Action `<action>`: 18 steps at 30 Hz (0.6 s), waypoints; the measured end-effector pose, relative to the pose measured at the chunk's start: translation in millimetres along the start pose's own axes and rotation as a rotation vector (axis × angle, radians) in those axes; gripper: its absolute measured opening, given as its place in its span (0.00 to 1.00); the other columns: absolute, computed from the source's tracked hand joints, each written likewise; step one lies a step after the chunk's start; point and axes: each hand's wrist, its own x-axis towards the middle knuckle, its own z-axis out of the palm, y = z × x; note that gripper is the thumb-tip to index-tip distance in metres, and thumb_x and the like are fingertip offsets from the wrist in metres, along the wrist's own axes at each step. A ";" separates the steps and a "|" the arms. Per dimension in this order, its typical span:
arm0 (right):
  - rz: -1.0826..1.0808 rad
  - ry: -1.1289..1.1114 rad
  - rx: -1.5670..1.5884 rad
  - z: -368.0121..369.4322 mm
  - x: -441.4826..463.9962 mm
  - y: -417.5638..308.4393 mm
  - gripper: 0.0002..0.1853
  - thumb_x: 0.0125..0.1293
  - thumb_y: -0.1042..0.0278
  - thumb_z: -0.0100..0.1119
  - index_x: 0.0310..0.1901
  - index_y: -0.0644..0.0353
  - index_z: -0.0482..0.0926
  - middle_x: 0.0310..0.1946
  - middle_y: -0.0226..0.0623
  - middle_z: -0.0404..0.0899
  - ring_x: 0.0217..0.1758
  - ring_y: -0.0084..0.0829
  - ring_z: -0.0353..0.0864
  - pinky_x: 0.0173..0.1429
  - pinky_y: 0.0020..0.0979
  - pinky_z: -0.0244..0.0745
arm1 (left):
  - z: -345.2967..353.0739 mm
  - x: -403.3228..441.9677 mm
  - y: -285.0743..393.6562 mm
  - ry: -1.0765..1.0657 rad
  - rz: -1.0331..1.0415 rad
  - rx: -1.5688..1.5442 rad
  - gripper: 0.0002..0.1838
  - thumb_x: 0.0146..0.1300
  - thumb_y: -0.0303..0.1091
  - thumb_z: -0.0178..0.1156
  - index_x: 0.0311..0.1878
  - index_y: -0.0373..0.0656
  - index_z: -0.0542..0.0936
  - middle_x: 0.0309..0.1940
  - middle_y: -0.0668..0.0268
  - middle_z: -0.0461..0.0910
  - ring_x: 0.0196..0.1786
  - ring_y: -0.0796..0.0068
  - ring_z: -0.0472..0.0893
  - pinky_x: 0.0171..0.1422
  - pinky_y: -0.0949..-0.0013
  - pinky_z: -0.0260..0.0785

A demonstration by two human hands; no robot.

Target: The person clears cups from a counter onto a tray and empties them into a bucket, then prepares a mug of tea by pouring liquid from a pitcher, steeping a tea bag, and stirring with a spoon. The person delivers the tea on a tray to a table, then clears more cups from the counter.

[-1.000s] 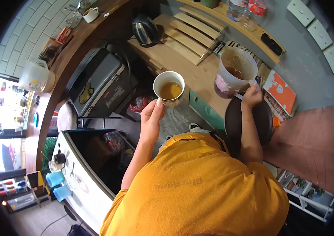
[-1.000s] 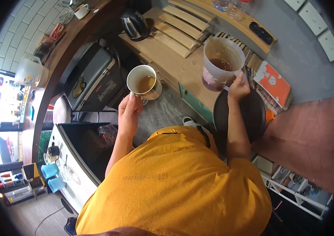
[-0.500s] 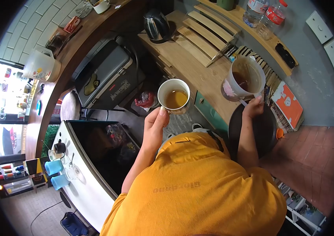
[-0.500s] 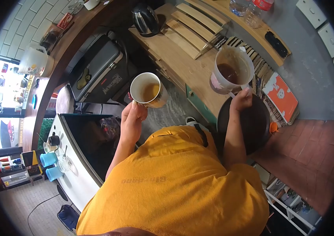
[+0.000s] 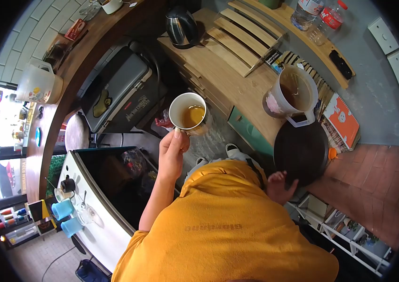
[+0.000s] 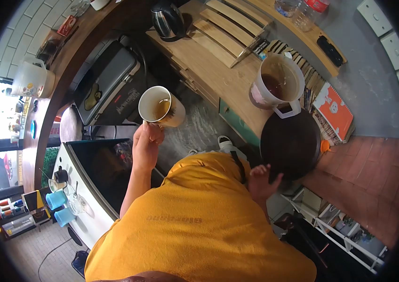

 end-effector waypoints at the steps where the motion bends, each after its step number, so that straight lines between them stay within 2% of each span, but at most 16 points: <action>1: -0.015 0.016 -0.006 -4.6 -13.7 -2.2 0.29 0.63 0.36 0.54 0.43 0.59 0.77 0.30 0.34 0.69 0.36 0.31 0.70 0.46 0.32 0.67 | -6.6 2.5 2.8 -0.012 0.003 0.005 0.21 0.74 0.44 0.47 0.25 0.43 0.67 0.21 0.74 0.60 0.27 0.81 0.57 0.33 0.73 0.50; 3: -0.034 0.035 -0.012 -11.3 -19.4 4.5 0.30 0.63 0.34 0.52 0.43 0.59 0.77 0.27 0.33 0.68 0.34 0.31 0.69 0.46 0.32 0.67 | -19.6 0.1 6.5 0.004 -0.024 -0.030 0.21 0.74 0.44 0.47 0.25 0.43 0.67 0.21 0.74 0.60 0.27 0.80 0.57 0.33 0.73 0.50; 6: -0.180 -0.062 -0.075 -13.5 7.9 36.8 0.31 0.64 0.32 0.49 0.43 0.57 0.78 0.22 0.30 0.65 0.29 0.29 0.67 0.41 0.31 0.66 | -37.8 2.5 13.7 -0.020 0.009 -0.021 0.21 0.74 0.44 0.46 0.24 0.44 0.66 0.21 0.73 0.60 0.26 0.79 0.57 0.33 0.72 0.50; 8: -0.139 -0.202 -0.115 -10.1 27.3 59.0 0.30 0.65 0.31 0.46 0.40 0.54 0.78 0.21 0.28 0.63 0.25 0.27 0.64 0.33 0.31 0.63 | -46.9 2.7 20.3 -0.035 0.011 -0.035 0.21 0.74 0.44 0.46 0.23 0.45 0.64 0.21 0.72 0.61 0.26 0.78 0.57 0.33 0.72 0.51; 12: -0.235 -0.308 -0.286 -27.6 68.1 94.2 0.27 0.63 0.33 0.51 0.38 0.53 0.78 0.19 0.27 0.62 0.19 0.25 0.60 0.29 0.29 0.60 | -64.0 -0.1 35.1 -0.028 -0.003 -0.038 0.22 0.74 0.44 0.46 0.23 0.45 0.64 0.22 0.71 0.61 0.27 0.78 0.57 0.33 0.72 0.51; 14: -0.299 -0.170 -0.438 -6.2 75.4 130.7 0.26 0.63 0.34 0.51 0.36 0.53 0.77 0.18 0.26 0.61 0.17 0.25 0.57 0.27 0.28 0.57 | -75.6 -3.7 37.7 -0.036 0.011 -0.075 0.21 0.74 0.44 0.46 0.24 0.45 0.64 0.23 0.71 0.61 0.27 0.78 0.58 0.33 0.72 0.51; 15: -0.302 -0.175 -0.445 -1.4 69.6 135.3 0.26 0.63 0.34 0.51 0.36 0.53 0.77 0.18 0.26 0.61 0.17 0.25 0.57 0.27 0.28 0.57 | -79.7 -6.3 38.4 -0.036 0.015 -0.084 0.21 0.74 0.44 0.46 0.24 0.45 0.64 0.23 0.71 0.61 0.27 0.78 0.58 0.33 0.72 0.51; 18: -0.022 0.006 -0.230 16.2 47.1 144.7 0.25 0.63 0.36 0.53 0.32 0.54 0.73 0.19 0.27 0.59 0.18 0.25 0.57 0.27 0.28 0.57 | -95.0 -10.8 44.2 -0.053 0.039 -0.080 0.20 0.74 0.44 0.46 0.25 0.45 0.65 0.23 0.72 0.60 0.27 0.78 0.57 0.33 0.72 0.51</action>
